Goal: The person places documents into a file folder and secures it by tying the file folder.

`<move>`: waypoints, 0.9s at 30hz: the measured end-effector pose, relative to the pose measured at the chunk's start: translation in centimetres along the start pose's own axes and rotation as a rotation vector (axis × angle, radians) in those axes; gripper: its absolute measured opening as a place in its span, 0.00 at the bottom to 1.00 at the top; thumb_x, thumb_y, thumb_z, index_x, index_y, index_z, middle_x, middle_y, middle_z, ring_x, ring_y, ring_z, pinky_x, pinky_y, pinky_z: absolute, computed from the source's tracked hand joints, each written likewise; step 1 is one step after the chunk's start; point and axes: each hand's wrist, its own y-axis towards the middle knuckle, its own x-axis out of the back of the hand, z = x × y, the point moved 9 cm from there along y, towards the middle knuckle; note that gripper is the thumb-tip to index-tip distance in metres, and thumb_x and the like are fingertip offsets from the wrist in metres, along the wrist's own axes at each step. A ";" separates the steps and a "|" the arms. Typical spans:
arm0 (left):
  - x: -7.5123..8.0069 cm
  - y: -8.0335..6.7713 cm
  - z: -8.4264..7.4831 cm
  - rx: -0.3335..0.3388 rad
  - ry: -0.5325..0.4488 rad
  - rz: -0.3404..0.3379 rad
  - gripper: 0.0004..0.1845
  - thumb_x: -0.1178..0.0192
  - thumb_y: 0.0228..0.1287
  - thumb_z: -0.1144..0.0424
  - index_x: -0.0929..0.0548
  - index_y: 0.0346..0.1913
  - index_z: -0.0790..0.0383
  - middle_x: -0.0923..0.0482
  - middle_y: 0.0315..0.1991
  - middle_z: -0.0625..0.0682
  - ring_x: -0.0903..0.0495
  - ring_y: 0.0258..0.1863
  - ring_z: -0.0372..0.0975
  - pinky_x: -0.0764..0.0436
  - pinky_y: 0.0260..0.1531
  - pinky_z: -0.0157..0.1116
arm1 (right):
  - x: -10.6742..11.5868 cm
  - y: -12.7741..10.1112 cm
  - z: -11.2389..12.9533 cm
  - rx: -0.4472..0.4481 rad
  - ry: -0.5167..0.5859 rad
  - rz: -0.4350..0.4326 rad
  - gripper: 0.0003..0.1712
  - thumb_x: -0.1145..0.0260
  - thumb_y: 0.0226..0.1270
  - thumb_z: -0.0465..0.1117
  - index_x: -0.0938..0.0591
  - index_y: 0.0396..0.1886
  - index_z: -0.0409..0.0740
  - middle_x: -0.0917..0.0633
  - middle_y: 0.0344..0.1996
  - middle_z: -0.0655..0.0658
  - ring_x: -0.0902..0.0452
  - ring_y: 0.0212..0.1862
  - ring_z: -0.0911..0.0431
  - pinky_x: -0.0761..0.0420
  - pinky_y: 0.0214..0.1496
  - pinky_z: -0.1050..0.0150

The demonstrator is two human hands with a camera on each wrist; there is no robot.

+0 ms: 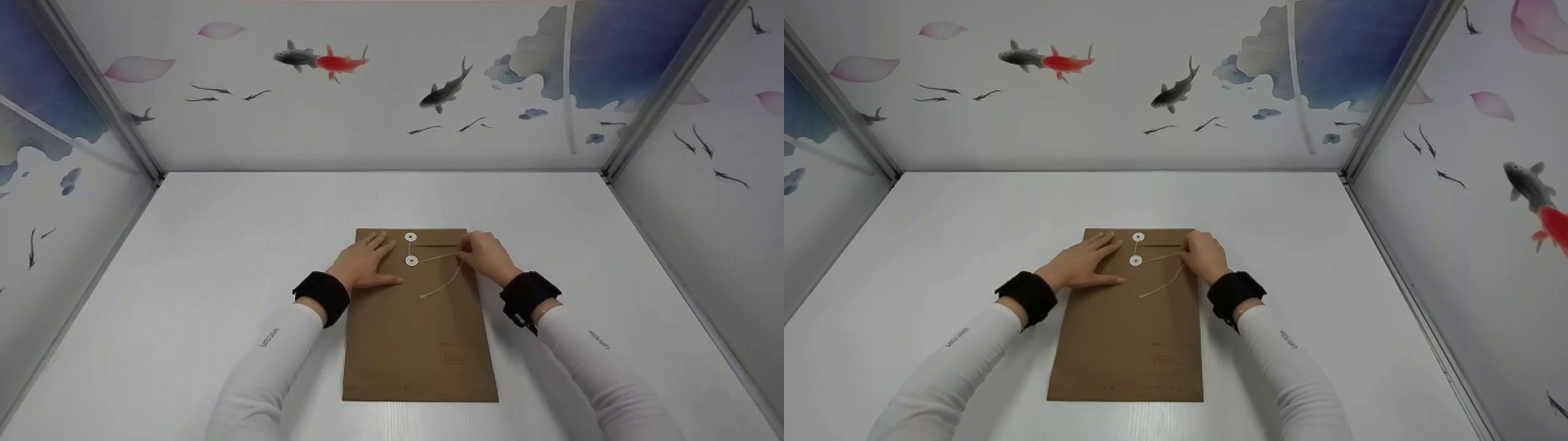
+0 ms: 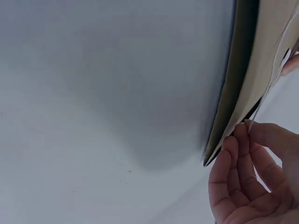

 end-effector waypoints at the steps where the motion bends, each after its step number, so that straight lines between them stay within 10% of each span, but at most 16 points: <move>1: 0.1 0.0 0.0 -0.002 -0.003 -0.003 0.49 0.44 0.67 0.30 0.44 0.82 0.52 0.52 0.84 0.56 0.51 0.85 0.51 0.41 0.81 0.51 | 0.1 0.3 -0.2 -0.005 -0.004 -0.003 0.07 0.33 0.69 0.32 0.14 0.38 0.30 0.11 0.37 0.33 0.15 0.37 0.46 0.17 0.42 0.54; 27: 0.1 0.0 -0.1 -0.012 -0.017 -0.024 0.48 0.41 0.66 0.31 0.41 0.81 0.54 0.48 0.84 0.57 0.49 0.84 0.51 0.40 0.80 0.51 | -0.8 6.0 -0.1 -0.089 0.028 -0.077 0.10 0.39 0.71 0.32 0.15 0.43 0.28 0.12 0.44 0.30 0.16 0.48 0.39 0.18 0.54 0.47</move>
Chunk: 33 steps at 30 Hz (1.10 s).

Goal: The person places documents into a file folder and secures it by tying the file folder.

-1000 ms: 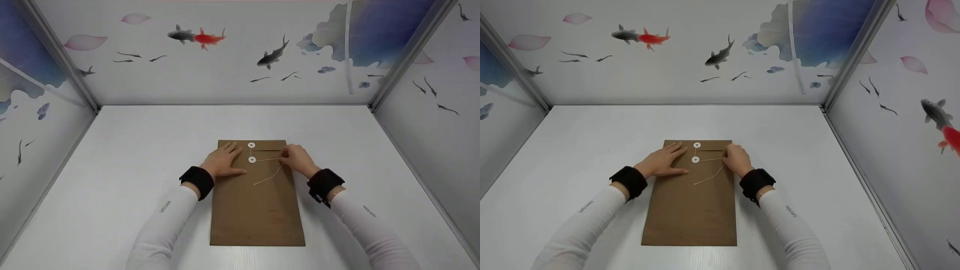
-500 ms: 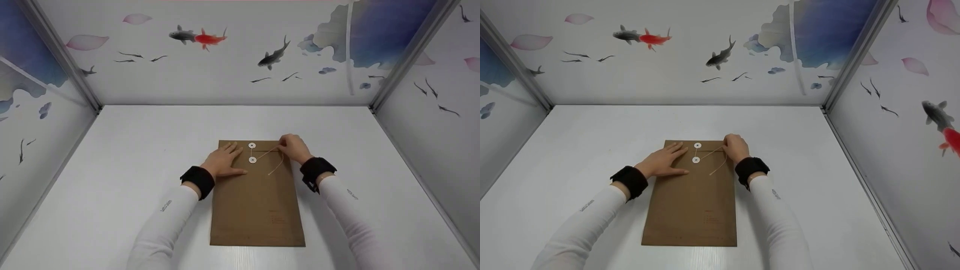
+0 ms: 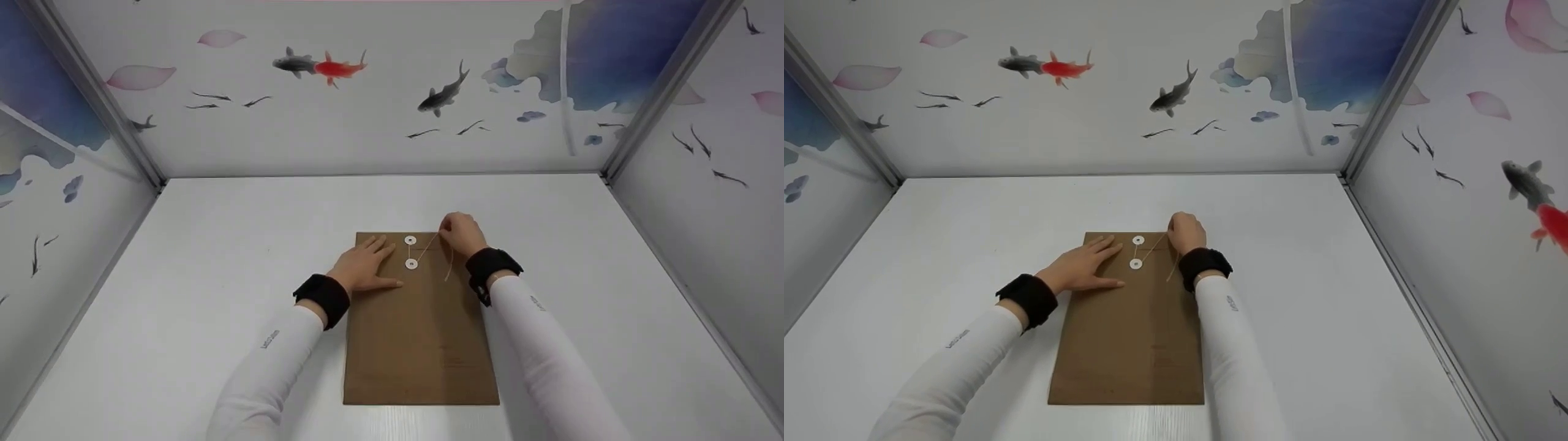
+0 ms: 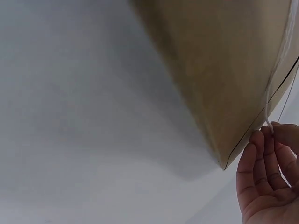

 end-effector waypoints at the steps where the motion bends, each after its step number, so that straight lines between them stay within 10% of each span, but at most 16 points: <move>1: 0.0 0.0 0.0 0.002 -0.002 0.001 0.48 0.41 0.66 0.31 0.41 0.81 0.54 0.48 0.84 0.57 0.49 0.84 0.51 0.40 0.80 0.51 | -0.1 0.2 0.1 -0.007 0.004 -0.001 0.11 0.39 0.71 0.32 0.15 0.44 0.28 0.12 0.44 0.30 0.16 0.48 0.39 0.18 0.54 0.47; 33: 0.3 -0.3 -0.1 -0.008 -0.013 0.013 0.48 0.42 0.68 0.32 0.42 0.81 0.55 0.49 0.84 0.58 0.50 0.84 0.52 0.41 0.81 0.50 | -3.2 3.3 3.1 -0.031 0.044 0.020 0.10 0.38 0.73 0.34 0.13 0.45 0.32 0.11 0.46 0.34 0.14 0.50 0.42 0.18 0.57 0.50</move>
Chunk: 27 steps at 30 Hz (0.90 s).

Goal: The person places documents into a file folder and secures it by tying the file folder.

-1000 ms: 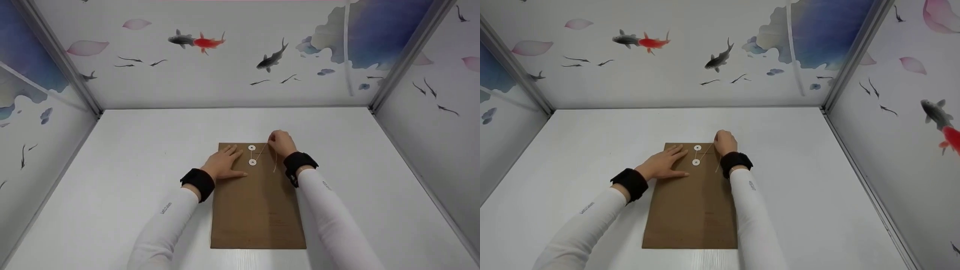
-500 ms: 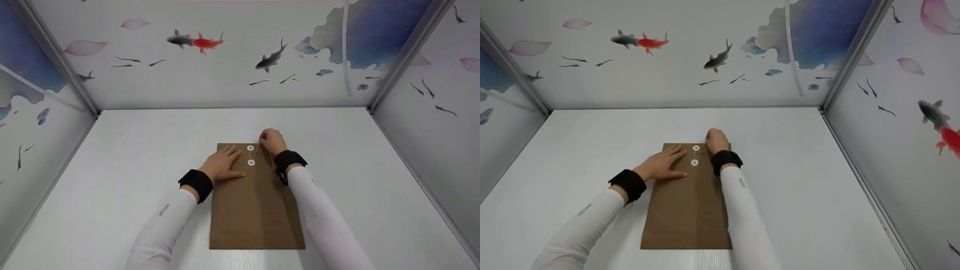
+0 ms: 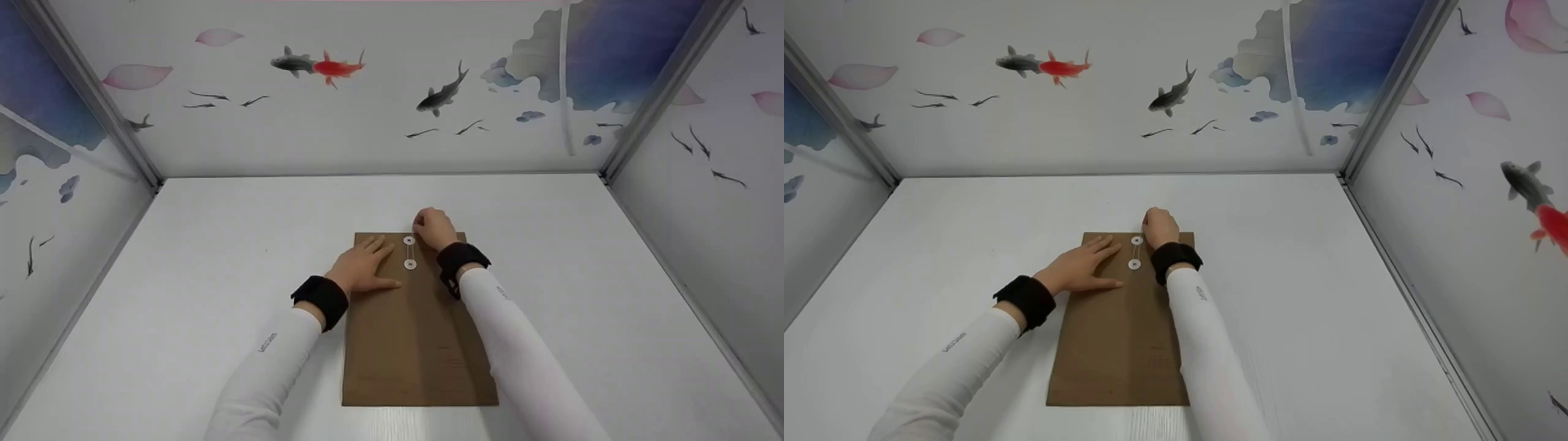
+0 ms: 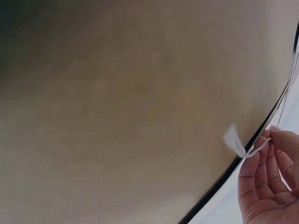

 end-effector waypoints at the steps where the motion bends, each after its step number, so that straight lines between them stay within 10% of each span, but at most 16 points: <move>1: 0.0 0.0 0.0 -0.002 0.000 -0.004 0.48 0.42 0.68 0.33 0.42 0.81 0.55 0.49 0.84 0.58 0.50 0.84 0.52 0.41 0.80 0.50 | -0.1 0.1 0.2 0.005 -0.002 -0.002 0.10 0.38 0.73 0.33 0.13 0.44 0.32 0.10 0.45 0.34 0.14 0.49 0.42 0.18 0.57 0.50; 27: -0.2 0.4 -0.1 0.007 0.015 0.004 0.48 0.41 0.67 0.32 0.41 0.81 0.55 0.49 0.84 0.58 0.50 0.84 0.51 0.40 0.80 0.49 | 0.3 -0.8 1.7 0.194 -0.021 0.055 0.15 0.44 0.78 0.34 0.14 0.51 0.29 0.12 0.50 0.31 0.15 0.54 0.40 0.18 0.60 0.47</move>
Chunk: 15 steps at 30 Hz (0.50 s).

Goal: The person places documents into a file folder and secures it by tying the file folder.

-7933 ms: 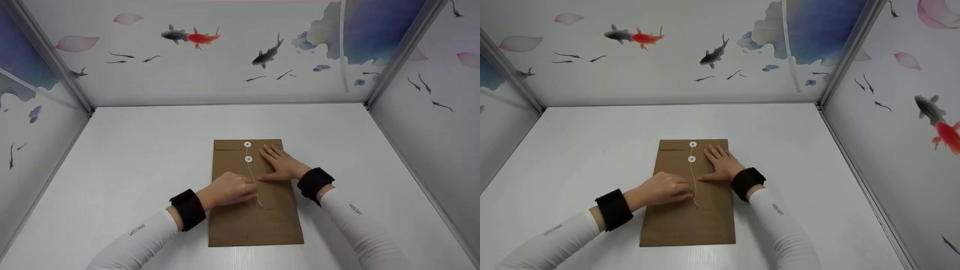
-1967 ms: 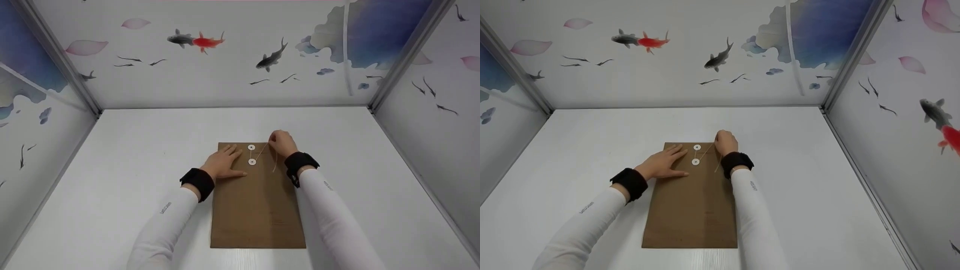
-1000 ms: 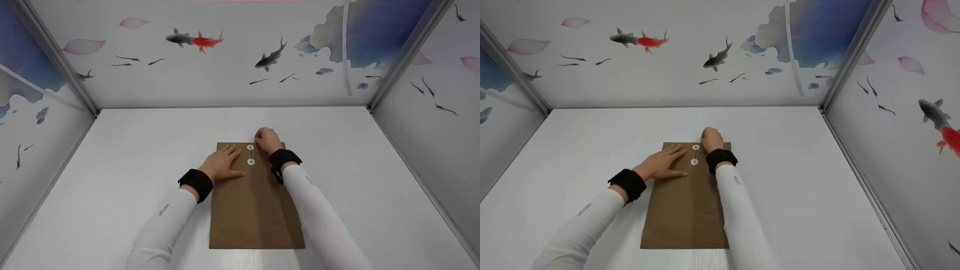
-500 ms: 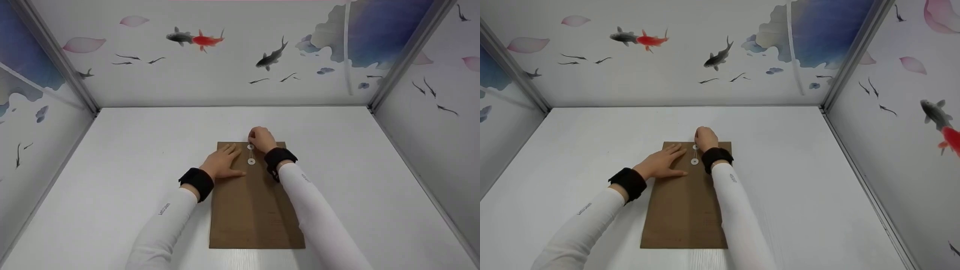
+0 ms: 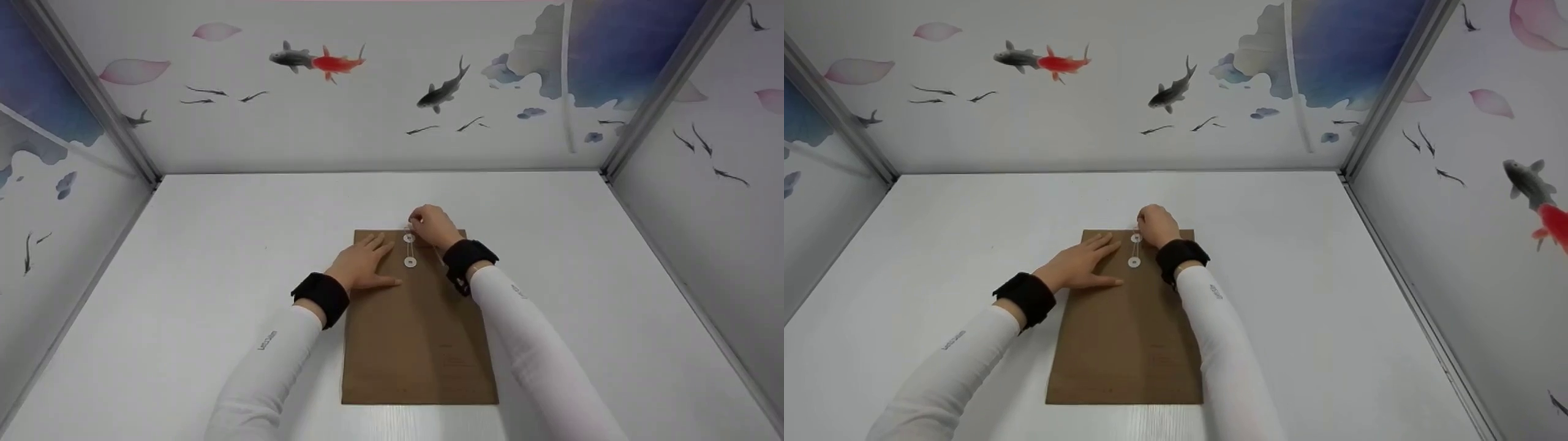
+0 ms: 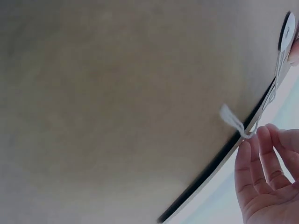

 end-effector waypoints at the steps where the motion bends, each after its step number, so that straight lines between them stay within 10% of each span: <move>1: 0.1 -0.1 0.0 -0.002 -0.004 -0.002 0.49 0.41 0.66 0.32 0.41 0.81 0.56 0.49 0.84 0.58 0.50 0.84 0.51 0.41 0.80 0.50 | 0.1 -0.2 0.0 0.002 -0.001 -0.002 0.16 0.45 0.78 0.33 0.14 0.51 0.29 0.12 0.50 0.31 0.15 0.54 0.40 0.18 0.59 0.47; 15: 0.1 -0.1 0.1 0.014 0.006 0.011 0.50 0.42 0.66 0.31 0.42 0.81 0.54 0.50 0.84 0.57 0.51 0.85 0.51 0.42 0.81 0.49 | 1.1 -3.9 -0.9 -0.002 -0.073 0.025 0.17 0.44 0.79 0.37 0.14 0.51 0.31 0.14 0.49 0.32 0.16 0.53 0.41 0.18 0.60 0.47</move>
